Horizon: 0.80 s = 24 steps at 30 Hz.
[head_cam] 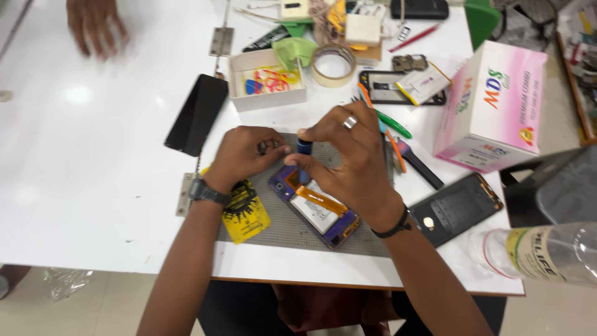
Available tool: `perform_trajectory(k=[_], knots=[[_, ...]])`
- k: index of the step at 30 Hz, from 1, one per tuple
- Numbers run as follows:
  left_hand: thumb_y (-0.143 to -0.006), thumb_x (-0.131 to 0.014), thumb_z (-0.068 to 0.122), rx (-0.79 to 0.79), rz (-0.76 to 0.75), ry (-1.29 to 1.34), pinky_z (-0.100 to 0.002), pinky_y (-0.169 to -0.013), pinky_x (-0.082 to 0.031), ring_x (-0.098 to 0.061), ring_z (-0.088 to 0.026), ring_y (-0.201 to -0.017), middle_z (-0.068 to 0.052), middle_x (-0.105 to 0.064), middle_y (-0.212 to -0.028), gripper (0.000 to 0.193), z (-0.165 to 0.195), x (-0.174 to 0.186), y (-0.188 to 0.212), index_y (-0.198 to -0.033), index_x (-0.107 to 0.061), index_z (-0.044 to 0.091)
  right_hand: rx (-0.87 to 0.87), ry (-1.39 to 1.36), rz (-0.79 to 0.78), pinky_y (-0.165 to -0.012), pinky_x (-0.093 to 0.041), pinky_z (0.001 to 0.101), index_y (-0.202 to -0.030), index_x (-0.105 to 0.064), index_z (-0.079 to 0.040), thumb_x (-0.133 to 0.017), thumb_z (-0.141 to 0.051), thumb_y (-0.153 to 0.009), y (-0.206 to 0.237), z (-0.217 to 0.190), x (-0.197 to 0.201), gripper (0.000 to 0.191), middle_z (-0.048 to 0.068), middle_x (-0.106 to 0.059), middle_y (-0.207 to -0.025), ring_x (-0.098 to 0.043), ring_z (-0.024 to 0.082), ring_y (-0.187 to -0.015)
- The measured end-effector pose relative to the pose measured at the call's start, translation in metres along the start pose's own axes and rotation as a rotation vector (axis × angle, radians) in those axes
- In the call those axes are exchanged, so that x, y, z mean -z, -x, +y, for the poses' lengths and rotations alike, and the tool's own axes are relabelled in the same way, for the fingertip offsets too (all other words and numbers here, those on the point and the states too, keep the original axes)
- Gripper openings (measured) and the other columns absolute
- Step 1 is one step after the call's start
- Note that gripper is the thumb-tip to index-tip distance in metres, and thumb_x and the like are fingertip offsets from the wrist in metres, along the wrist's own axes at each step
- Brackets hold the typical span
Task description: The person uses a blue precision screwdriver to unscrew screws from a disassembled smartphone lying on a repair mat, steadying the phone with the other hand and repositioning the tool repeatedly on different screws. Other phone parts and repair tools sit on the workbench around them.
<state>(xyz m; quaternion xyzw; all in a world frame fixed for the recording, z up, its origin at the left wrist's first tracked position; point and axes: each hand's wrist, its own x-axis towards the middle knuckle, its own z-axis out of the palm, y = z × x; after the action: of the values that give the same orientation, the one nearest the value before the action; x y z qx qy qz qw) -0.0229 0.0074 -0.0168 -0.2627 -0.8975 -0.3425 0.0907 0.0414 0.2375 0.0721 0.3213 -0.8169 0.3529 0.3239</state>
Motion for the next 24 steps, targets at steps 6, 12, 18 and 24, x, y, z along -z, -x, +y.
perform_trajectory(k=[6,12,18,24], knots=[[-0.086,-0.078,0.037,-0.122,0.065,0.008,-0.033,-0.064,-0.056,-0.073,-0.021,-0.07,-0.003,-0.075,-0.079,0.021,-0.007,0.01,0.008,-0.092,-0.079,0.017,-0.025,-0.058,-0.052,-0.097,-0.048,0.0395,-0.112,-0.071,-0.013,-0.083,-0.012,-0.088,-0.007,-0.016,-0.003,0.027,0.004,-0.075,-0.108,-0.064,0.025,-0.105],[-0.085,-0.075,0.044,-0.019,0.012,0.006,-0.032,-0.059,-0.054,-0.072,-0.019,-0.065,-0.001,-0.074,-0.073,0.027,0.001,0.027,0.021,-0.089,-0.078,0.017,-0.014,0.074,0.015,-0.099,-0.042,0.0448,-0.095,-0.066,-0.012,-0.092,-0.021,-0.076,-0.015,-0.04,-0.004,0.033,0.001,-0.073,-0.093,-0.063,0.025,-0.097],[-0.087,-0.075,0.045,-0.01,-0.004,-0.012,-0.032,-0.058,-0.052,-0.071,-0.018,-0.064,-0.001,-0.073,-0.071,0.029,0.007,0.034,0.025,-0.089,-0.078,0.016,0.02,0.034,0.005,-0.101,-0.044,0.0416,-0.103,-0.067,-0.011,-0.082,-0.012,-0.083,-0.013,-0.049,-0.004,0.025,0.001,-0.076,-0.104,-0.064,0.025,-0.106],[-0.086,-0.076,0.046,0.033,-0.025,-0.02,-0.032,-0.057,-0.052,-0.07,-0.017,-0.063,0.0,-0.073,-0.07,0.03,0.008,0.035,0.027,-0.09,-0.078,0.017,0.006,-0.004,0.007,-0.1,-0.043,0.0412,-0.102,-0.065,-0.011,-0.086,-0.017,-0.083,-0.013,-0.049,-0.002,0.029,0.005,-0.072,-0.101,-0.064,0.024,-0.104]])
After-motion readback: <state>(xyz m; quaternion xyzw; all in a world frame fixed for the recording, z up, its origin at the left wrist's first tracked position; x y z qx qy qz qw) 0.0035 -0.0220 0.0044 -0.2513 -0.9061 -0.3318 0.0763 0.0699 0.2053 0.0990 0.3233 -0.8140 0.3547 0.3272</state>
